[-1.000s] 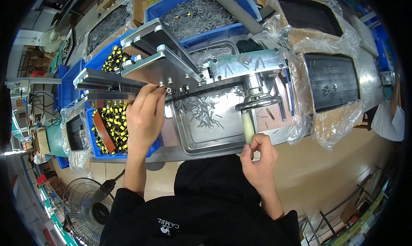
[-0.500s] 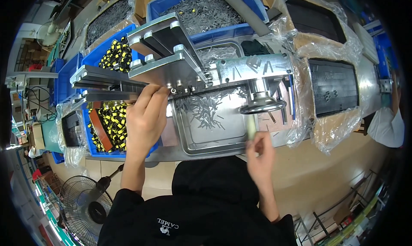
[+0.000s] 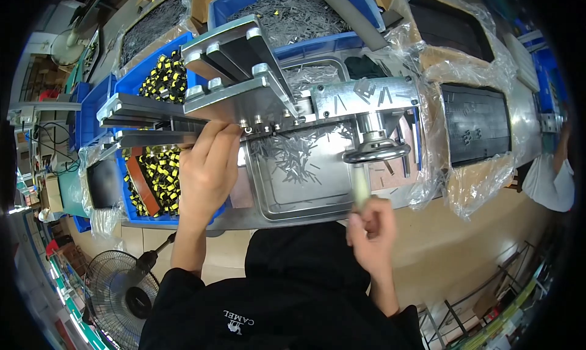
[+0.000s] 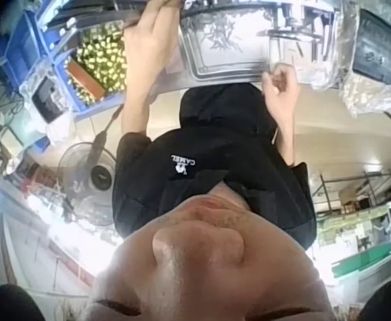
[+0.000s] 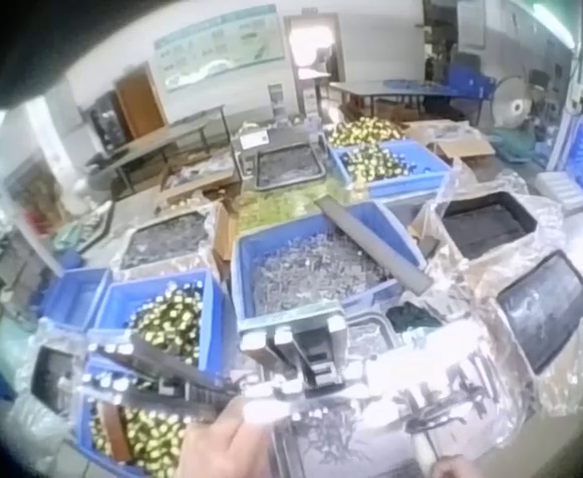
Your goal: Assembling small electronic components using a manual press machine and tweezers at a factory workstation.
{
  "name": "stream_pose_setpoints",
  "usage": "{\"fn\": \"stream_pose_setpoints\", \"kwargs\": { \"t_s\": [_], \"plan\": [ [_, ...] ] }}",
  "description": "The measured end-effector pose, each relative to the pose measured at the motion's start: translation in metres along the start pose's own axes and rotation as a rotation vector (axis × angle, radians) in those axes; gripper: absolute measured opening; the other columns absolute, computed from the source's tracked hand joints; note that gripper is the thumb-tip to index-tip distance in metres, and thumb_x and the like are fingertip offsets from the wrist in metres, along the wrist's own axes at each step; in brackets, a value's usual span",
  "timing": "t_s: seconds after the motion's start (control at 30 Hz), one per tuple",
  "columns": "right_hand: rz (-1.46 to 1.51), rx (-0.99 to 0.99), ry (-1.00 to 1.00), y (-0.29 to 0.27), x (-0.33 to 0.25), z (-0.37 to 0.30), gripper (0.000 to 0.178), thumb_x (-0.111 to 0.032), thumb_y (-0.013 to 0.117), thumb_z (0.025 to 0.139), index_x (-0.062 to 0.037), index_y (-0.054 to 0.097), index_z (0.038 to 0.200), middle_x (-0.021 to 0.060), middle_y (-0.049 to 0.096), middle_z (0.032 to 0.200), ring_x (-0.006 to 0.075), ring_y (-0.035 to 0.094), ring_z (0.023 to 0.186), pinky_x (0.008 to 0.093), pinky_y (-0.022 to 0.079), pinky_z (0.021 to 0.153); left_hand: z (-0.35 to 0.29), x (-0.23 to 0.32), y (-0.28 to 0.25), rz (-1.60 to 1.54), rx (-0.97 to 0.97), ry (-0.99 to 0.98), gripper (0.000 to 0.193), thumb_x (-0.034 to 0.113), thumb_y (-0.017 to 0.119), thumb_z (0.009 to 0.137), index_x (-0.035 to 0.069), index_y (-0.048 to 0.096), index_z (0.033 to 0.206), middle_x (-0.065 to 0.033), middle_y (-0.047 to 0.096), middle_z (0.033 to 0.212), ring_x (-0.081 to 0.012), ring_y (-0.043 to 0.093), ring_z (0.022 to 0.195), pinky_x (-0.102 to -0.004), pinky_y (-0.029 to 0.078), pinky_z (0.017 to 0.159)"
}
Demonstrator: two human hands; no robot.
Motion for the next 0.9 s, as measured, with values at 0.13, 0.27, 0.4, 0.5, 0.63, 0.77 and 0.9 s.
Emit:
{"fn": "stream_pose_setpoints", "kwargs": {
  "t_s": [0.13, 0.27, 0.4, 0.5, 0.63, 0.77, 0.9],
  "plan": [
    [-0.031, 0.351, -0.059, -0.067, 0.001, 0.008, 0.018, -0.001, 0.061, 0.099, -0.0065, 0.044, 0.102, 0.0036, 0.054, 0.086, 0.0076, 0.050, 0.058, 0.0230, 0.045, 0.053, 0.002, 0.001, 0.000, 0.019, -0.014, 0.016, 0.026, -0.006, 0.068, 0.079, -0.001, 0.069, 0.104, -0.0098, 0.072, 0.113, -0.0229, 0.070, 0.066, -0.0326, 0.056, 0.055],
    [-0.414, 0.137, 0.063, -0.037, 0.035, 0.014, 0.017, -0.001, 0.062, 0.098, -0.0039, 0.048, 0.108, 0.0045, 0.055, 0.087, 0.0084, 0.053, 0.063, 0.0231, 0.045, 0.055, 0.004, 0.001, 0.003, -0.007, -0.016, 0.001, 0.026, -0.006, 0.068, 0.079, -0.001, 0.069, 0.104, -0.0096, 0.071, 0.113, -0.0229, 0.070, 0.067, -0.0328, 0.055, 0.055],
    [0.180, 0.044, -0.098, -0.016, -0.011, -0.002, 0.015, -0.003, 0.062, 0.099, -0.0007, 0.049, 0.107, 0.0076, 0.057, 0.093, 0.0079, 0.054, 0.070, 0.0224, 0.045, 0.058, 0.001, 0.000, 0.002, -0.007, -0.002, 0.011, 0.026, -0.006, 0.068, 0.079, -0.001, 0.070, 0.105, -0.0098, 0.071, 0.113, -0.0228, 0.070, 0.067, -0.0328, 0.055, 0.056],
    [-0.096, 0.377, -0.061, -0.066, -0.011, 0.005, 0.014, -0.004, 0.062, 0.099, -0.0012, 0.051, 0.106, 0.0068, 0.057, 0.092, 0.0094, 0.054, 0.068, 0.0240, 0.046, 0.058, 0.001, 0.002, -0.001, 0.010, -0.007, 0.015, 0.025, -0.006, 0.068, 0.080, -0.001, 0.069, 0.104, -0.0094, 0.071, 0.112, -0.0227, 0.070, 0.067, -0.0328, 0.055, 0.056],
    [-0.769, 0.167, -0.115, -0.024, -0.010, 0.017, 0.009, -0.001, 0.063, 0.097, -0.0009, 0.055, 0.102, 0.0068, 0.059, 0.093, 0.0135, 0.064, 0.078, 0.0260, 0.052, 0.065, 0.002, 0.002, 0.003, -0.012, -0.005, 0.009, 0.024, -0.005, 0.069, 0.080, -0.001, 0.069, 0.104, -0.0088, 0.072, 0.111, -0.0221, 0.069, 0.065, -0.0324, 0.054, 0.054],
    [-0.260, 0.126, -0.154, -0.011, -0.021, -0.001, 0.015, 0.008, 0.063, 0.090, 0.0009, 0.056, 0.100, 0.0106, 0.059, 0.096, 0.0166, 0.065, 0.084, 0.0247, 0.053, 0.067, 0.004, 0.001, -0.001, -0.033, -0.003, -0.021, 0.020, -0.005, 0.072, 0.084, 0.003, 0.068, 0.102, -0.0075, 0.068, 0.100, -0.0260, 0.068, 0.072, -0.0358, 0.052, 0.058],
    [-0.575, 0.429, -0.230, -0.059, -0.033, 0.004, 0.015, 0.014, 0.059, 0.087, 0.0014, 0.056, 0.096, 0.0093, 0.058, 0.095, 0.0135, 0.060, 0.078, 0.0229, 0.050, 0.065, 0.000, 0.001, -0.001, -0.042, -0.035, -0.068, 0.024, -0.008, 0.070, 0.081, -0.001, 0.068, 0.104, -0.0109, 0.068, 0.107, -0.0254, 0.070, 0.071, -0.0349, 0.055, 0.058]
  ]
}}
Point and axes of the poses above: each hand's wrist, its own z-axis towards the middle knuckle, its own y-axis out of the palm, x = y × z, the point moved 10 cm from there along z, towards the middle knuckle
